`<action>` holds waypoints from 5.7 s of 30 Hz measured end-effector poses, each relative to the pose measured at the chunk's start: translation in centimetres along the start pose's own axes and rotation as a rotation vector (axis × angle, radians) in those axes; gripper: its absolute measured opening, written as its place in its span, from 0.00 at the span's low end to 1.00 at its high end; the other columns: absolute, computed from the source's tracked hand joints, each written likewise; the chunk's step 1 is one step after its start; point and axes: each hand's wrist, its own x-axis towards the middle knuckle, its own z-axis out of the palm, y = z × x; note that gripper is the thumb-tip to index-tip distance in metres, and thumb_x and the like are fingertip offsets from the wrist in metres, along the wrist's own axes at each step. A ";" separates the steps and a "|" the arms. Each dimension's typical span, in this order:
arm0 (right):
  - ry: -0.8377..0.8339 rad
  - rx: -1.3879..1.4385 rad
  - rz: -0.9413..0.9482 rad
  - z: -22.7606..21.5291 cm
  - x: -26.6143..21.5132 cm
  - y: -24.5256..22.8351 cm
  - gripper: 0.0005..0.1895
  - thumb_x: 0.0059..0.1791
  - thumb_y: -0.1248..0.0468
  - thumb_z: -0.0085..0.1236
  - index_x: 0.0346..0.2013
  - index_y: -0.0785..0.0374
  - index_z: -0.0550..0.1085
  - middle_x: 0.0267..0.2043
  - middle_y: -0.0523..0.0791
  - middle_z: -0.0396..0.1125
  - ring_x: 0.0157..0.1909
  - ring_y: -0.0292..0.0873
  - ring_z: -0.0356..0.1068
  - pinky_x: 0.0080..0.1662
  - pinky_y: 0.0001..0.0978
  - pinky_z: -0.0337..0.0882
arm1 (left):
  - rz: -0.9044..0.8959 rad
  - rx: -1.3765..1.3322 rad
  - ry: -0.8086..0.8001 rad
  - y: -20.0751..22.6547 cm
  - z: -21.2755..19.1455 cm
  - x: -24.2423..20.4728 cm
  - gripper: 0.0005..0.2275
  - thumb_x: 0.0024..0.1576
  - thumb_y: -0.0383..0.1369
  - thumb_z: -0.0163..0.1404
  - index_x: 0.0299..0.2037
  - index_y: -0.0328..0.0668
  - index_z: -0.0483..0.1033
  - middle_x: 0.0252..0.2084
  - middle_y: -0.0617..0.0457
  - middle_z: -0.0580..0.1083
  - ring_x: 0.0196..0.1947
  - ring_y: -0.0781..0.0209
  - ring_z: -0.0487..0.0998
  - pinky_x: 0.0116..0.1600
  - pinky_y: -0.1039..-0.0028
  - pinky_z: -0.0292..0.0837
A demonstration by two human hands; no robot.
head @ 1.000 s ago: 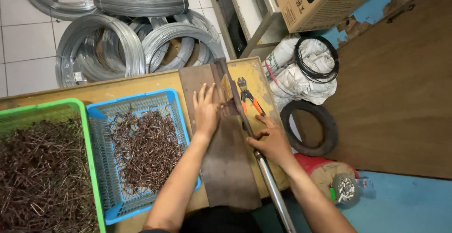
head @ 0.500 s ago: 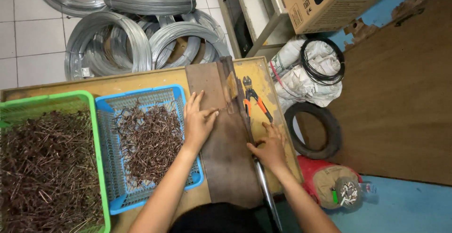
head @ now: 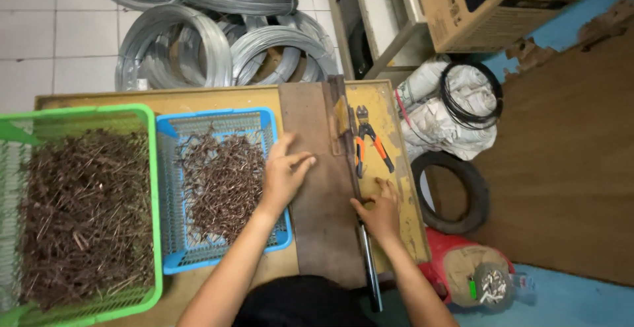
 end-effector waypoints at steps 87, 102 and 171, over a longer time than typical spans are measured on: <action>-0.788 0.817 -0.642 4.7 -4.1 -31.1 0.09 0.43 0.69 0.70 0.38 0.64 0.83 0.34 0.49 0.78 0.35 0.36 0.74 0.41 0.33 0.78 | -0.364 0.056 0.350 3.4 -24.2 -8.0 0.26 0.47 0.30 0.64 0.59 0.53 0.78 0.38 0.52 0.83 0.44 0.47 0.83 0.48 0.64 0.78; -0.277 1.273 0.113 3.8 0.8 -14.4 0.11 0.51 0.60 0.65 0.39 0.67 0.80 0.29 0.47 0.70 0.30 0.34 0.64 0.29 0.18 0.67 | -0.165 -0.093 -0.024 5.1 -8.9 -5.6 0.08 0.56 0.30 0.58 0.44 0.53 0.86 0.40 0.57 0.84 0.42 0.53 0.84 0.48 0.68 0.78; -0.287 0.709 0.048 -7.9 -2.6 -3.2 0.16 0.48 0.53 0.59 0.29 0.60 0.87 0.67 0.51 0.67 0.71 0.45 0.65 0.67 0.34 0.60 | -0.145 0.010 0.091 -3.5 10.6 5.1 0.07 0.57 0.31 0.55 0.38 0.42 0.87 0.58 0.51 0.74 0.61 0.48 0.70 0.61 0.56 0.65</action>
